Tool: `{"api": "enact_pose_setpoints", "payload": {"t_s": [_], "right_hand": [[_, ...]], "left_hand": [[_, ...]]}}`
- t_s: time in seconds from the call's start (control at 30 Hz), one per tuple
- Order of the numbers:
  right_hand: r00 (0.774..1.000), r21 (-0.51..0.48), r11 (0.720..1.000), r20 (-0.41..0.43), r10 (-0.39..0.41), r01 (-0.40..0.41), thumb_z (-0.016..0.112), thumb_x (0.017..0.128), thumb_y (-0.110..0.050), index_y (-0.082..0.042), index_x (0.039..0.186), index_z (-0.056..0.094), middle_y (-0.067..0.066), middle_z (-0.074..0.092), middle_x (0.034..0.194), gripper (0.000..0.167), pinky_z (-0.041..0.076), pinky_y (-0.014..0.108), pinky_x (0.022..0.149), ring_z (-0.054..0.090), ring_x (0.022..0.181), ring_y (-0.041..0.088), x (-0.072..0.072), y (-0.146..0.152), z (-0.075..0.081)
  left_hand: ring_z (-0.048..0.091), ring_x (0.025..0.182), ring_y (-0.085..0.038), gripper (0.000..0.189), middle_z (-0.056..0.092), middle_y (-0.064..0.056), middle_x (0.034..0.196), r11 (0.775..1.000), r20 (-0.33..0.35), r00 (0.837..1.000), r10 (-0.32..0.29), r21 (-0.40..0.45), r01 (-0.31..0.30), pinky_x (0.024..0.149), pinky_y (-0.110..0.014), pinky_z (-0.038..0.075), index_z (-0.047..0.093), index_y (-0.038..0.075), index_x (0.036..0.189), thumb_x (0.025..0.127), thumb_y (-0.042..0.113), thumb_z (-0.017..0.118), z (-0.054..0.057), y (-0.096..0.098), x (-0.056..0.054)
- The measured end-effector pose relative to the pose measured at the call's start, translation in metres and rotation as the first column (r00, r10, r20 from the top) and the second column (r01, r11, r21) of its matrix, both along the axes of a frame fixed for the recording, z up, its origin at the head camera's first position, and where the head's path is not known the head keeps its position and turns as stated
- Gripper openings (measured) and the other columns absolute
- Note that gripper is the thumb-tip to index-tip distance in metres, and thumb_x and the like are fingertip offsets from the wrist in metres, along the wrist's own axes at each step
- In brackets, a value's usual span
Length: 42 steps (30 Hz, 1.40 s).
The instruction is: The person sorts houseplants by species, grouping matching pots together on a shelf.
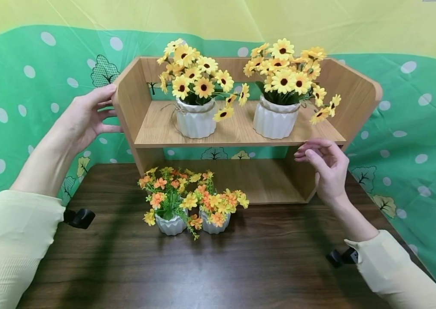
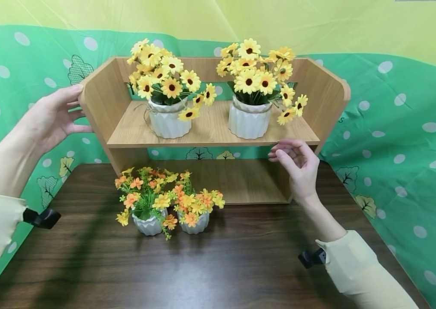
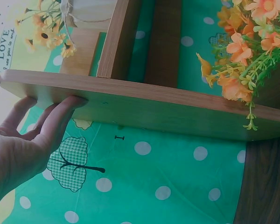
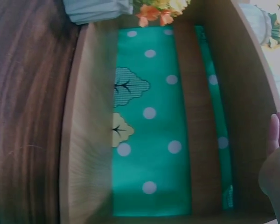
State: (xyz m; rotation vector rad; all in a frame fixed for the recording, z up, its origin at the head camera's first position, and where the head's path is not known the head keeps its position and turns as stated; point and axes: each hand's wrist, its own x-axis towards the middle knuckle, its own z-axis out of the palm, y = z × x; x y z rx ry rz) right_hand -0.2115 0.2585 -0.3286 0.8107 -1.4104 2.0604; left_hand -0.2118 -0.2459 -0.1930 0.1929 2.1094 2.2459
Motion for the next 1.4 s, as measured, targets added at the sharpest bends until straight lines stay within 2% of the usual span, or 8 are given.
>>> {"api": "enact_pose_setpoints", "payload": {"t_s": [0.4,0.57,0.67,0.8,1.07,1.17,1.3,1.4], "right_hand": [[0.985,0.156,0.984,0.161,0.056,-0.082,0.054,0.096,0.013,0.024,0.109,0.057,0.015,0.076,0.089,0.017,0.064,0.031,0.07,0.076,0.074,0.021,-0.003,-0.004,-0.033],[0.971,0.238,0.962,0.224,0.081,-0.135,0.054,0.099,0.008,0.011,0.113,0.064,0.01,0.076,0.092,0.017,0.065,0.032,0.073,0.076,0.079,0.018,-0.005,-0.005,-0.044],[0.962,0.316,0.932,0.258,0.095,-0.177,0.053,0.101,0.004,0.004,0.118,0.065,0.005,0.076,0.098,0.021,0.065,0.032,0.077,0.076,0.085,0.017,-0.007,-0.004,-0.051],[0.946,0.404,0.887,0.309,0.098,-0.224,0.055,0.102,0.001,0.002,0.124,0.063,0.004,0.075,0.103,0.024,0.065,0.033,0.081,0.076,0.092,0.017,-0.009,-0.006,-0.06],[0.899,0.448,0.833,0.42,0.126,-0.326,0.062,0.1,0.0,0.003,0.13,0.06,0.017,0.071,0.112,0.03,0.064,0.039,0.087,0.074,0.1,0.016,-0.008,-0.017,-0.077],[0.883,0.468,0.81,0.453,0.124,-0.354,0.064,0.1,-0.003,0.002,0.132,0.059,0.015,0.07,0.113,0.033,0.063,0.04,0.089,0.074,0.102,0.016,-0.007,-0.022,-0.081],[0.878,0.51,0.775,0.463,0.118,-0.373,0.064,0.1,-0.005,0.007,0.136,0.055,0.007,0.071,0.113,0.039,0.063,0.035,0.09,0.073,0.103,0.017,-0.009,-0.026,-0.086],[0.877,0.562,0.733,0.471,0.097,-0.383,0.066,0.099,-0.008,0.007,0.139,0.053,0.014,0.07,0.118,0.045,0.062,0.03,0.09,0.071,0.108,0.024,-0.01,-0.029,-0.09]], "left_hand": [[0.054,0.124,-0.022,0.056,0.047,-0.001,0.141,1.0,-0.001,1.0,-0.003,-0.001,0.003,0.075,-0.033,0.066,0.044,0.021,0.152,0.102,0.039,0.062,0.0,0.0,0.001],[0.053,0.123,-0.022,0.056,0.046,-0.002,0.141,1.0,-0.002,1.0,-0.004,0.0,0.004,0.075,-0.033,0.066,0.044,0.021,0.152,0.102,0.039,0.062,0.0,0.0,0.0],[0.053,0.124,-0.021,0.056,0.046,-0.001,0.141,1.0,-0.003,1.0,-0.005,-0.001,0.005,0.075,-0.033,0.065,0.043,0.022,0.152,0.103,0.039,0.061,0.0,0.0,0.0],[0.055,0.122,-0.021,0.055,0.047,-0.002,0.14,1.0,-0.007,1.0,-0.007,0.003,0.007,0.075,-0.033,0.066,0.044,0.021,0.152,0.103,0.039,0.061,0.0,-0.001,0.0],[0.055,0.122,-0.021,0.056,0.047,-0.002,0.14,1.0,-0.009,1.0,-0.007,0.0,0.007,0.074,-0.033,0.066,0.044,0.02,0.152,0.103,0.039,0.061,0.0,0.0,0.0],[0.056,0.12,-0.02,0.056,0.048,-0.002,0.14,1.0,-0.01,1.0,-0.007,0.0,0.007,0.074,-0.034,0.066,0.044,0.02,0.152,0.103,0.039,0.061,0.0,-0.001,0.001],[0.056,0.12,-0.019,0.055,0.048,-0.002,0.139,1.0,-0.01,1.0,-0.005,-0.002,0.005,0.074,-0.034,0.065,0.044,0.02,0.152,0.103,0.039,0.061,0.0,-0.001,0.001],[0.056,0.12,-0.019,0.055,0.048,-0.002,0.139,1.0,-0.011,1.0,-0.005,-0.003,0.005,0.074,-0.033,0.066,0.044,0.02,0.152,0.103,0.039,0.061,0.0,-0.001,0.001]]}}
